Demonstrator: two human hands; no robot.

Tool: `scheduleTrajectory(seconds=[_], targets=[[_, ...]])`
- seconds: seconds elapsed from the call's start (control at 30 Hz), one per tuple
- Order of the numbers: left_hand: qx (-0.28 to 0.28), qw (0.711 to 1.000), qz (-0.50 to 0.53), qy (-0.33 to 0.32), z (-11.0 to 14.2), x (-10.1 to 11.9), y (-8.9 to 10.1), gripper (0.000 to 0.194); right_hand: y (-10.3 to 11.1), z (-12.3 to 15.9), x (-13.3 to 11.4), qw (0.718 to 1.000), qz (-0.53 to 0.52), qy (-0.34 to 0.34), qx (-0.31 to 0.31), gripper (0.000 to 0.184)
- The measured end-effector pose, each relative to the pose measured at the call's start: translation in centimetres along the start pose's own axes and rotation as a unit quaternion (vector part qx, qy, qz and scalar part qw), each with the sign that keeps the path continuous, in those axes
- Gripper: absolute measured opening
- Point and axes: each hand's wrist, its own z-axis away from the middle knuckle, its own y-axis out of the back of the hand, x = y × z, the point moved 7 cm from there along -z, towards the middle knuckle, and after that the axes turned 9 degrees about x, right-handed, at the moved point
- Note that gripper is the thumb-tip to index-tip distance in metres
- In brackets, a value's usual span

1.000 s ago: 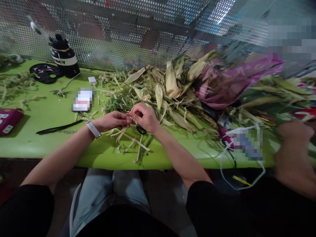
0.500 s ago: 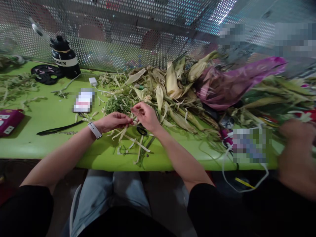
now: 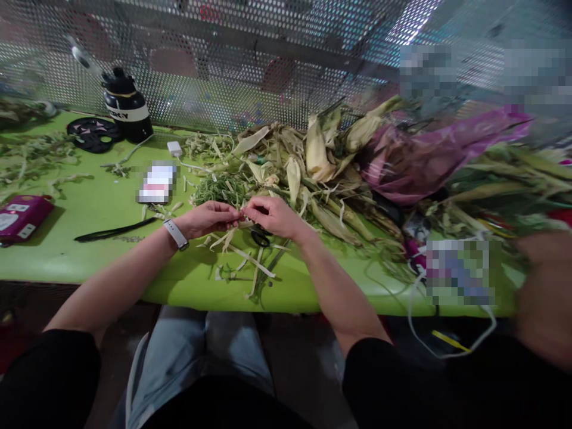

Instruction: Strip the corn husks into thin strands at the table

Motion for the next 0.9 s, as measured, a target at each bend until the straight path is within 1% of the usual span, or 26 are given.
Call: scheduleTrajectory(seconds=[0.13,0.2,0.33,0.43,0.6,0.7,0.9], targets=[[-0.029,0.999,0.007,0.015,0.1,-0.1,-0.2,0.011,0.7,0.4,-1.0,0.999,-0.027,0.015,0.039,0.030],[-0.038,0.999,0.013,0.022,0.2,-0.2,-0.3,0.010,0.7,0.7,-1.6,0.998,-0.043,0.027,0.045,0.027],[-0.028,0.999,0.024,0.034,0.2,-0.4,-0.3,0.009,-0.1,1.0,-2.6,0.996,-0.076,0.047,-0.001,0.024],[-0.031,0.998,0.030,0.038,0.2,-0.5,-0.4,0.015,-0.5,1.2,-2.9,0.993,-0.098,0.052,-0.030,0.025],[-0.041,0.997,0.034,0.047,-0.1,-0.7,-0.3,0.010,-0.8,1.3,-2.5,0.987,-0.134,0.015,-0.085,0.024],[-0.047,0.998,0.035,0.040,-0.3,-0.7,-0.1,0.012,-0.8,1.3,-2.2,0.984,-0.144,0.005,-0.107,0.022],[-0.030,0.999,0.011,0.032,-0.5,-0.6,0.3,0.014,-1.0,1.4,-1.7,0.977,-0.154,-0.012,-0.148,0.022]])
